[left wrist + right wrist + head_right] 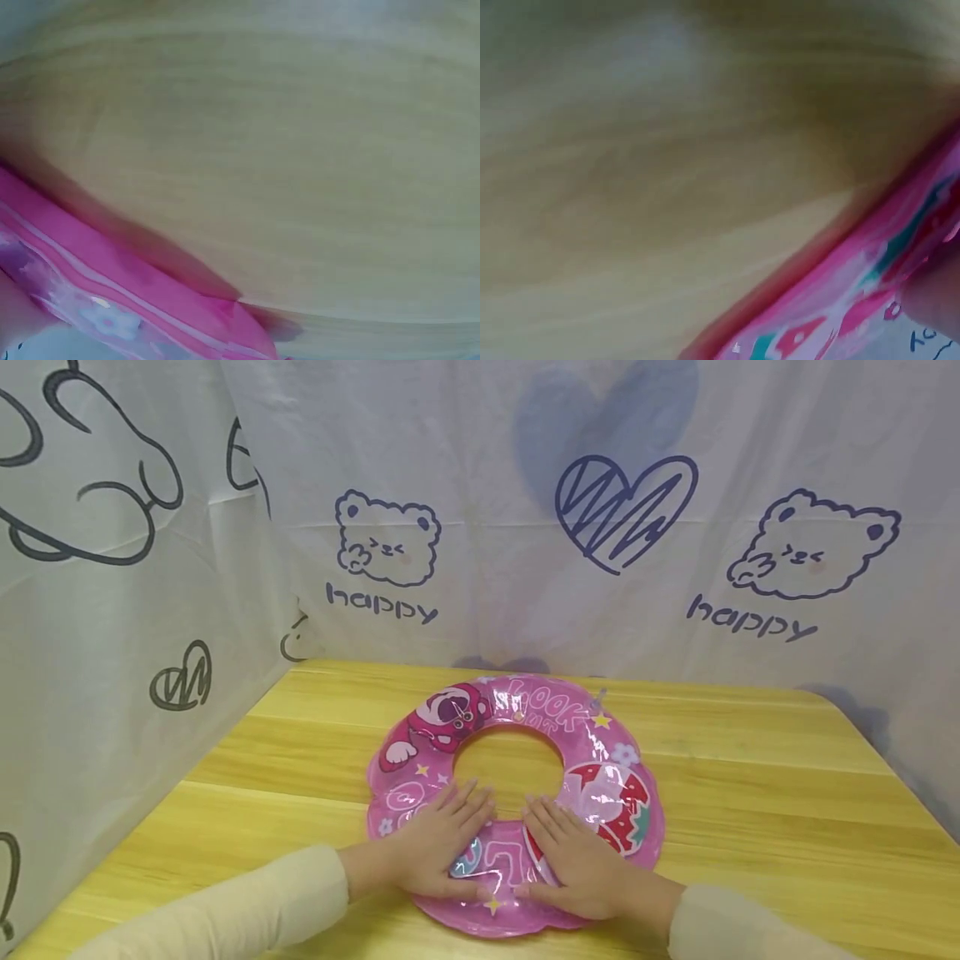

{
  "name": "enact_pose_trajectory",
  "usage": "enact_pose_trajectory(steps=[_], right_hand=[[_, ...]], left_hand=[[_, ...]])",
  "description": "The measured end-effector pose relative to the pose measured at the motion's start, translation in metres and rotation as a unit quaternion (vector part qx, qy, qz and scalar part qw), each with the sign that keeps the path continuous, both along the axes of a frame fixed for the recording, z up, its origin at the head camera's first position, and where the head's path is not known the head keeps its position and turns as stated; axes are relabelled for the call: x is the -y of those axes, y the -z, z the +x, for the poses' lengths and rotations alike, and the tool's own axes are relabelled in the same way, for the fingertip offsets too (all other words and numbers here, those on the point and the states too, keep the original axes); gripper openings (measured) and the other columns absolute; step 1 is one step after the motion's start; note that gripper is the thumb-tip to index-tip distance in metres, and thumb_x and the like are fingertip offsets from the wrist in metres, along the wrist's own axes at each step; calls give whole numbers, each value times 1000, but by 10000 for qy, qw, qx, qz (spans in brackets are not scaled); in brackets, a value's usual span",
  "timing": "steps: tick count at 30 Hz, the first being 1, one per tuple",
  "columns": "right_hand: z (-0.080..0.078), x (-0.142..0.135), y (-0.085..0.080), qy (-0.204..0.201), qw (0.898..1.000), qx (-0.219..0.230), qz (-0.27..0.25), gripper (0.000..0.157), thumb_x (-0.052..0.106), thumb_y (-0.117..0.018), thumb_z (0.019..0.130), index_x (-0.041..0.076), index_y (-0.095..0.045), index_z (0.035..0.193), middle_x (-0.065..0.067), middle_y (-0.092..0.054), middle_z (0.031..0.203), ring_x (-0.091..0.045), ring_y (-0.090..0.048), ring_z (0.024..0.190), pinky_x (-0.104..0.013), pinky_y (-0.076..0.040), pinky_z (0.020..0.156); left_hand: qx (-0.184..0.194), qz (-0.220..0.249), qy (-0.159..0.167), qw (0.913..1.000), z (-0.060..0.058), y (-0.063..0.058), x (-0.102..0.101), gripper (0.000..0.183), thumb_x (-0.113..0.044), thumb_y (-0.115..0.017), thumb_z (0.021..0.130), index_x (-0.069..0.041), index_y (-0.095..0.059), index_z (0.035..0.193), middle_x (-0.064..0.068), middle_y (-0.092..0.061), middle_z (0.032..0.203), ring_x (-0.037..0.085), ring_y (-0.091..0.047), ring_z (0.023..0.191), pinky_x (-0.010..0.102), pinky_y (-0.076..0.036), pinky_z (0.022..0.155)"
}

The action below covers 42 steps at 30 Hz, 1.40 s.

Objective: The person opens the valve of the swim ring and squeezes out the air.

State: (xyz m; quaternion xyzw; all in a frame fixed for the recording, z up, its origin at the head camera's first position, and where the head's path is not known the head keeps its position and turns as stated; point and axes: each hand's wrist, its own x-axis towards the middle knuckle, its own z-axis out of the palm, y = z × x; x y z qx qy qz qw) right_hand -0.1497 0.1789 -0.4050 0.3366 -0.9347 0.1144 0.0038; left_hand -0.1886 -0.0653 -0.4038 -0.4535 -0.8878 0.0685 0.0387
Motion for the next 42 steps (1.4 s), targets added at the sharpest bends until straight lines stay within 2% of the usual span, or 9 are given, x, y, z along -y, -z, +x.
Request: enact_pose_trajectory(steps=[2, 4, 6, 10, 23, 32, 37, 42], right_hand=[[2, 4, 4, 108, 9999, 13, -31, 85, 62, -43, 88, 1, -25, 145, -17, -19, 154, -35, -17, 142, -17, 10, 112], [2, 7, 8, 137, 9999, -12, -24, 86, 62, -43, 88, 0, -25, 145, -18, -20, 153, -36, -17, 142, -9, 18, 106], [2, 7, 12, 131, 9999, -38, -15, 87, 62, -44, 88, -1, -25, 145, -18, -20, 153, -37, -18, 141, -8, 21, 104], [2, 8, 16, 109, 9999, -23, -49, 88, 63, -43, 88, -1, -25, 145, -18, -21, 153, -37, -18, 141, -8, 22, 105], [2, 9, 17, -92, 9988, -455, 158, 84, 59, -45, 89, -4, -31, 142, -22, -27, 150, -41, -24, 138, -11, 23, 106], [3, 9, 12, -112, 9995, -242, 188, 85, 59, -45, 88, -4, -30, 142, -23, -26, 150, -42, -24, 138, -10, 24, 104], [2, 9, 12, -123, 9994, -245, 205, 84, 59, -45, 89, -4, -30, 142, -22, -27, 150, -41, -24, 138, -10, 24, 104], [0, 9, 15, -103, 9996, -155, 218, 84, 60, -43, 89, -4, -30, 142, -21, -26, 151, -40, -23, 139, -10, 24, 104]], left_hand=[[-3, 25, -21, 10000, 0, 2, 1, 99, -75, -36, 82, -1, -21, 147, 19, -15, 154, 36, -11, 143, 50, -13, 116], [25, 46, -28, 10000, 1, 4, 2, 100, -75, -36, 82, -1, -20, 147, 18, -13, 155, 35, -11, 143, 50, -14, 116], [48, 41, -36, 10000, 2, 5, 2, 100, -75, -35, 82, -1, -18, 147, 18, -12, 155, 34, -10, 144, 50, -13, 116], [-3, -59, -74, 10000, 2, 8, 2, 100, -76, -34, 82, -2, -17, 148, 16, -11, 156, 33, -10, 144, 49, -12, 117], [189, -129, -172, 9996, 1, 17, 0, 99, -74, -36, 82, -4, -15, 148, 15, -9, 156, 32, -8, 144, 50, -8, 117], [221, -131, -185, 9995, 0, 19, 0, 99, -74, -36, 82, -4, -16, 149, 14, -9, 156, 32, -8, 145, 50, -8, 117], [478, -88, -193, 9986, -2, 19, 0, 99, -74, -36, 82, -4, -14, 149, 15, -6, 156, 33, -6, 144, 50, -7, 117], [1132, 314, -172, 9929, -5, 18, 2, 95, -68, -40, 85, -3, -12, 149, 15, -4, 156, 33, -1, 144, 51, -2, 116]])
